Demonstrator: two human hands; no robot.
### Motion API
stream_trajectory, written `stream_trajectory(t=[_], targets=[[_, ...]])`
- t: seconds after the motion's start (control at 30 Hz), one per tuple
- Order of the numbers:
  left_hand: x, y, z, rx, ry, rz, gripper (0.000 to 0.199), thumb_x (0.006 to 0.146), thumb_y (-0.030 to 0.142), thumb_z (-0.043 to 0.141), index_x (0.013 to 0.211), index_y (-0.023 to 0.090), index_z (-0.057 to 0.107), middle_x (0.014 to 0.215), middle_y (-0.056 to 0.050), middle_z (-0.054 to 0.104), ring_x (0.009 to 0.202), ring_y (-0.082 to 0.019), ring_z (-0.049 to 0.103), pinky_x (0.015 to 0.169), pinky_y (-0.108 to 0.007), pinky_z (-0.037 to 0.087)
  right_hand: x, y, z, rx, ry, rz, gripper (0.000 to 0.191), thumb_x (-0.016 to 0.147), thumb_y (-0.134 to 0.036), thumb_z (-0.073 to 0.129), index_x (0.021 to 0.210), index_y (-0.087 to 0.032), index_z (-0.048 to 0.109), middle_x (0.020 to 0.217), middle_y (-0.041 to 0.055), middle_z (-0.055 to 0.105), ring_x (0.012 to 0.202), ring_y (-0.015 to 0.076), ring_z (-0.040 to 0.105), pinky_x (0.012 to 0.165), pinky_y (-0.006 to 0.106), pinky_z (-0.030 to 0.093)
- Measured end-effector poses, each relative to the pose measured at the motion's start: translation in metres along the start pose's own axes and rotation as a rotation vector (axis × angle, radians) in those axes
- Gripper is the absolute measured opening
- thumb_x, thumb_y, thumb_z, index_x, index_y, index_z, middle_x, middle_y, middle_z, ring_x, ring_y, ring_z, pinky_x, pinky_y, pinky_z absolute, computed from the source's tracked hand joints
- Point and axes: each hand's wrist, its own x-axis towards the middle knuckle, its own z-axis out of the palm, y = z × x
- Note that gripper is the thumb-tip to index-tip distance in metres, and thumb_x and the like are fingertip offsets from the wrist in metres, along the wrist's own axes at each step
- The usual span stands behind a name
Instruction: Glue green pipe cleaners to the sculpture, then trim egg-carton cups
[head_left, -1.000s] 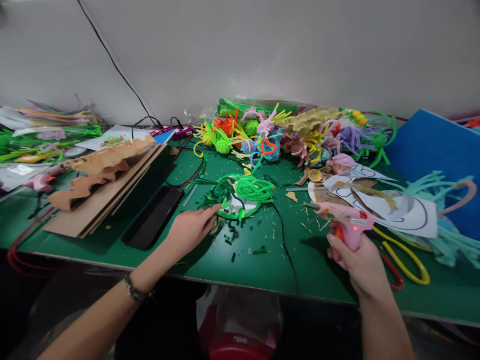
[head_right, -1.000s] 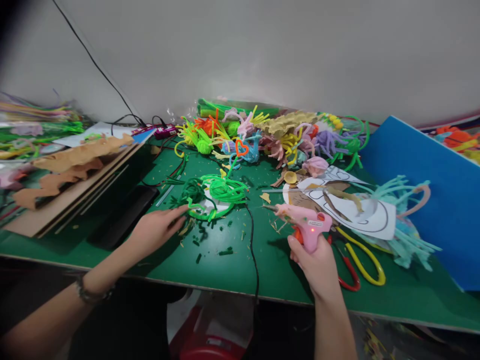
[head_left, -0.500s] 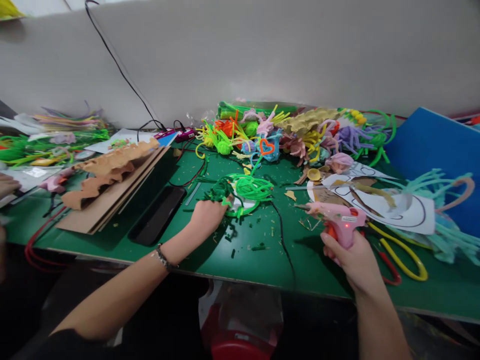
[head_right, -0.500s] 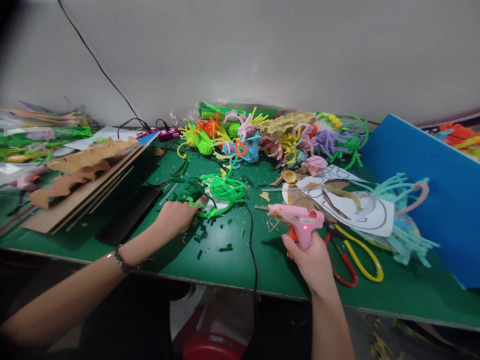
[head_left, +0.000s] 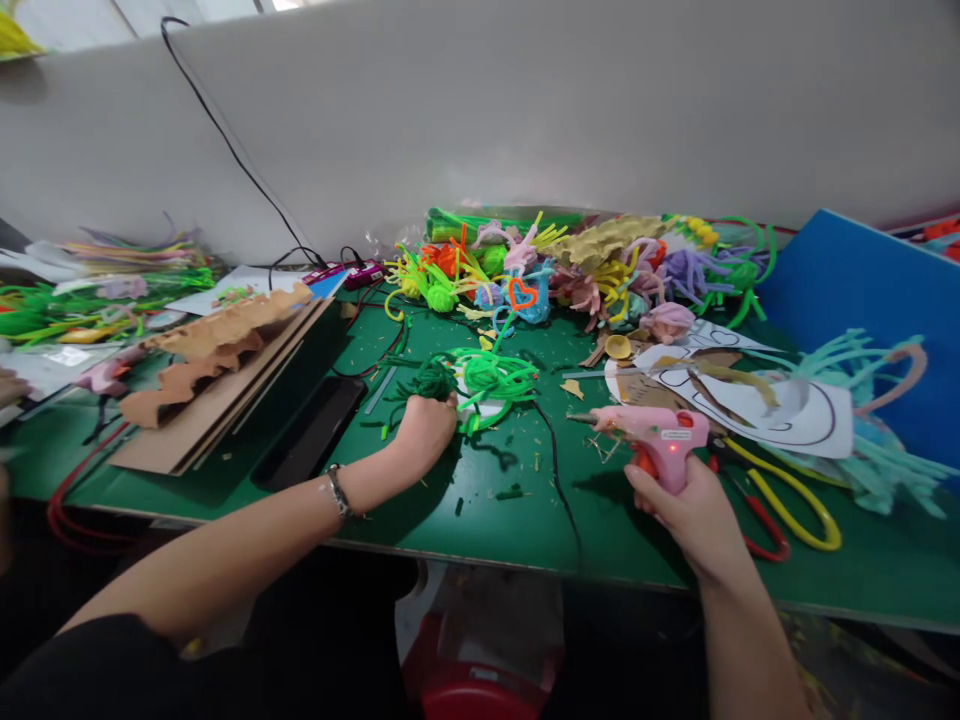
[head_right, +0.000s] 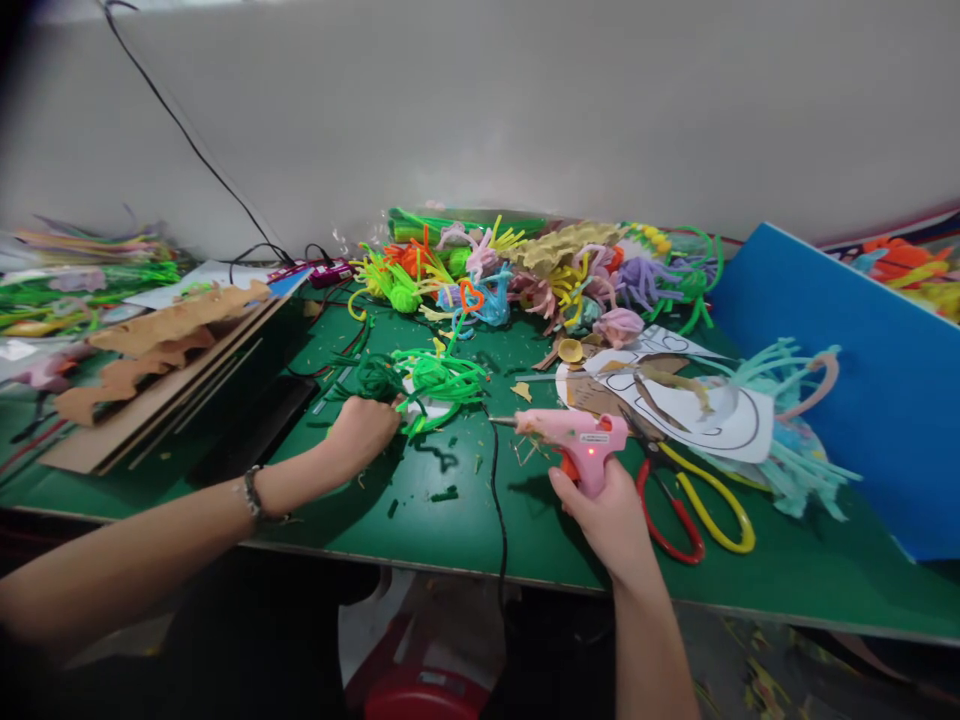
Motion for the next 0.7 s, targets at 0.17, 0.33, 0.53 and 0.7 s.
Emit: stream_trajectory(t=[0.17,0.33,0.53,0.7], targets=[[0.0034,-0.0025,0.0000,0.014,0.019,0.026,0.035,0.078,-0.005,0.037,0.107,-0.002,0.057,0.066,-0.019,0.067,0.069,-0.026,0.065,0.048,-0.026,0.036,-0.0001,-0.0011,0.0002,-0.010,0.010,-0.007,0.031,0.055,-0.045,0.063,0.062,-0.019,0.047,0.044,-0.0046,0.048,0.038,0.0097,0.042,0.040,0.023,0.033],[0.0072,-0.0084,0.0018,0.025,0.069,0.043,0.032,0.079,-0.002,0.039,0.103,0.004,0.060,0.066,-0.017,0.066,0.067,-0.024,0.065,0.050,-0.026,0.036,0.0005,0.0002,-0.0002,-0.024,0.014,-0.031,0.030,0.056,-0.044,0.063,0.060,-0.019,0.046,0.042,-0.0043,0.048,0.037,0.0100,0.042,0.040,0.024,0.034],[0.0090,-0.0083,0.0027,0.027,0.127,0.054,0.027,0.082,0.006,0.040,0.099,0.006,0.060,0.061,-0.015,0.065,0.062,-0.023,0.063,0.052,-0.027,0.037,0.0005,0.0013,-0.0009,-0.039,0.003,-0.022,0.031,0.057,-0.046,0.062,0.061,-0.019,0.046,0.042,-0.0048,0.048,0.038,0.0106,0.044,0.040,0.024,0.034],[0.0101,-0.0089,0.0027,0.039,0.145,0.070,0.024,0.083,0.006,0.038,0.091,0.007,0.061,0.059,-0.014,0.064,0.060,-0.022,0.063,0.052,-0.027,0.036,-0.0003,0.0000,-0.0007,-0.018,-0.008,-0.040,0.032,0.058,-0.047,0.062,0.061,-0.020,0.045,0.042,-0.0049,0.047,0.038,0.0106,0.044,0.039,0.024,0.035]])
